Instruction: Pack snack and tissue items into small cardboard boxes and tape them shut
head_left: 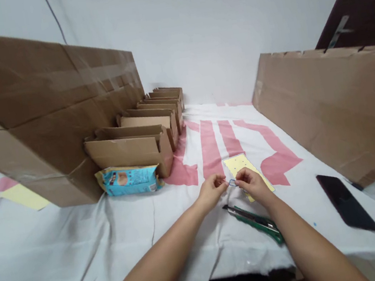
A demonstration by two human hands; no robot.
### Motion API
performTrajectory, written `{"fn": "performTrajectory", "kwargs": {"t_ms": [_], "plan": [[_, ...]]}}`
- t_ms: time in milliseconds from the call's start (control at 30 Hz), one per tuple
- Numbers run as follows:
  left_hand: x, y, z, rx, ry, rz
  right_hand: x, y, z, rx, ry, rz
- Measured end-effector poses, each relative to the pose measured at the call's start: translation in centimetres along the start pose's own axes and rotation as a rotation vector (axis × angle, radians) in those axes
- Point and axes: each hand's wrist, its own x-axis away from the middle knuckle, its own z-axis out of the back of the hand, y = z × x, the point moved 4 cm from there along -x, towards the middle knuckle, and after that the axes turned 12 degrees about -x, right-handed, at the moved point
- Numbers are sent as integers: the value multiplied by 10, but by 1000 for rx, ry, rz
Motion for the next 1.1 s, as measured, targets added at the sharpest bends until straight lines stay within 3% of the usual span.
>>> {"fn": "performTrajectory", "kwargs": {"t_ms": [133, 267, 433, 600, 833, 1100], "plan": [[7, -6, 0, 50, -106, -1, 8, -9, -14, -100, -56, -24], [13, -8, 4, 44, -135, -7, 12, -12, -21, -57, -93, -46], [15, -8, 3, -39, -92, -35, 4, -6, 4, 63, 48, -17], [20, -2, 1, -227, -105, -97, -1, 11, 34, 305, 135, -116], [22, 4, 1, -350, -149, -170, -2, 19, 23, 494, 138, -112], [22, 1, 1, -400, -162, -208, -6, 14, 25, 673, 178, -22]]}}
